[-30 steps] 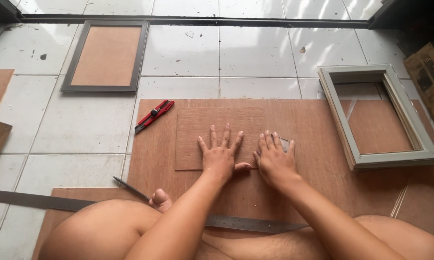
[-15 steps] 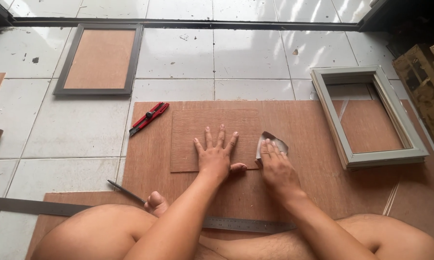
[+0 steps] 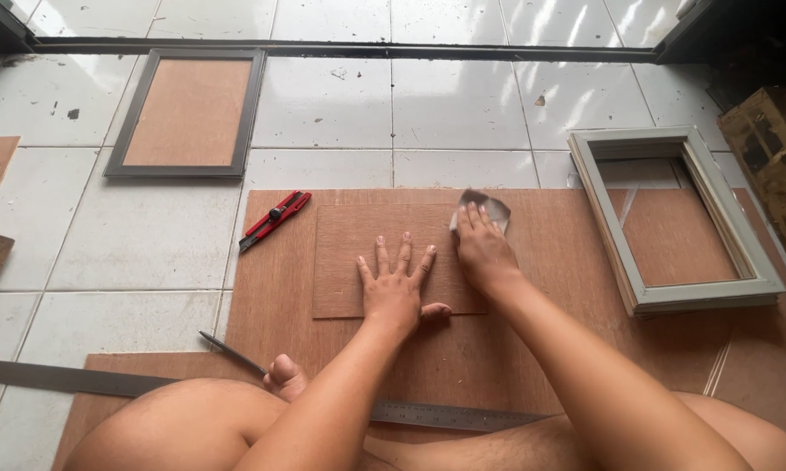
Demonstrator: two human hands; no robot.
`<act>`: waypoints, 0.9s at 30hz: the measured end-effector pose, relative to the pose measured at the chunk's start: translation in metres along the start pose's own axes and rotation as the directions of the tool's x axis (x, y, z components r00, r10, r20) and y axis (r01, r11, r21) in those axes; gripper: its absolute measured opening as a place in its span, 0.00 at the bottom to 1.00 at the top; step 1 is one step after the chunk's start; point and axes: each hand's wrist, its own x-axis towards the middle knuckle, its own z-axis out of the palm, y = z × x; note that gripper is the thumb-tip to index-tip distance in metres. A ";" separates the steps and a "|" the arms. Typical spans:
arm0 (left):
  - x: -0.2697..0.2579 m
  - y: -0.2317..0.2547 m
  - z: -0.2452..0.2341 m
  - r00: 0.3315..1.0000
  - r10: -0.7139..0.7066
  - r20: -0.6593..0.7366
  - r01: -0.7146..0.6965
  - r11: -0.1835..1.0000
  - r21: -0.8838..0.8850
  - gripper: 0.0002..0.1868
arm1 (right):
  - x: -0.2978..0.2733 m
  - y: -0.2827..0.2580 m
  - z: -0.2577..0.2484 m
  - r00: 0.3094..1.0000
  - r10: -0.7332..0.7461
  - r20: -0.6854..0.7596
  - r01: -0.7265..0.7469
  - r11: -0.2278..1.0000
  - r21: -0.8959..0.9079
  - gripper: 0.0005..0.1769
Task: A person fits a wooden panel into a frame and then sands the surface of the panel using a piece of sandpaper while sitting on the floor.
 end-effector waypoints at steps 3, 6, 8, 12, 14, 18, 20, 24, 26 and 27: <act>-0.001 0.001 -0.001 1.000 -0.002 -0.008 0.002 1.000 0.006 0.58 | -0.057 -0.004 0.003 0.996 -0.070 -0.059 0.066 0.996 -0.058 0.36; 0.000 0.002 -0.002 1.000 -0.005 0.003 0.005 1.000 0.010 0.58 | -0.106 -0.007 0.003 0.995 -0.093 -0.029 0.090 0.992 -0.091 0.36; 0.002 0.002 0.000 1.000 -0.005 0.005 0.005 1.000 0.011 0.58 | -0.096 -0.008 0.005 0.994 -0.093 -0.054 0.088 0.991 -0.101 0.35; 0.002 0.002 0.002 1.000 -0.001 0.007 0.001 1.000 0.014 0.59 | -0.043 -0.003 0.018 0.990 -0.064 -0.126 0.049 0.992 -0.120 0.33; -0.002 0.001 -0.002 1.000 -0.007 0.021 0.007 1.000 0.012 0.59 | -0.010 -0.003 0.013 0.996 -0.033 -0.083 0.025 0.995 -0.098 0.33; -0.001 0.002 -0.005 1.000 -0.009 0.024 0.008 1.000 0.013 0.58 | 0.020 0.004 0.006 1.000 -0.019 -0.006 0.018 0.991 -0.130 0.33; -0.002 0.002 -0.004 1.000 -0.013 0.025 0.013 1.000 0.011 0.58 | -0.006 0.000 -0.005 0.999 -0.034 0.009 0.035 0.991 -0.126 0.32; 0.000 0.002 -0.003 1.000 -0.008 0.029 0.008 1.000 0.014 0.59 | -0.080 -0.021 -0.034 0.995 -0.057 0.085 0.067 0.990 -0.125 0.33; 0.002 0.001 -0.008 1.000 -0.009 0.016 0.009 1.000 0.020 0.58 | -0.075 -0.020 -0.035 0.996 -0.038 0.079 0.048 0.990 -0.130 0.34; -0.002 0.003 -0.006 1.000 -0.003 0.021 0.003 1.000 0.020 0.58 | -0.080 -0.019 -0.033 0.996 -0.013 0.091 0.025 0.991 -0.135 0.34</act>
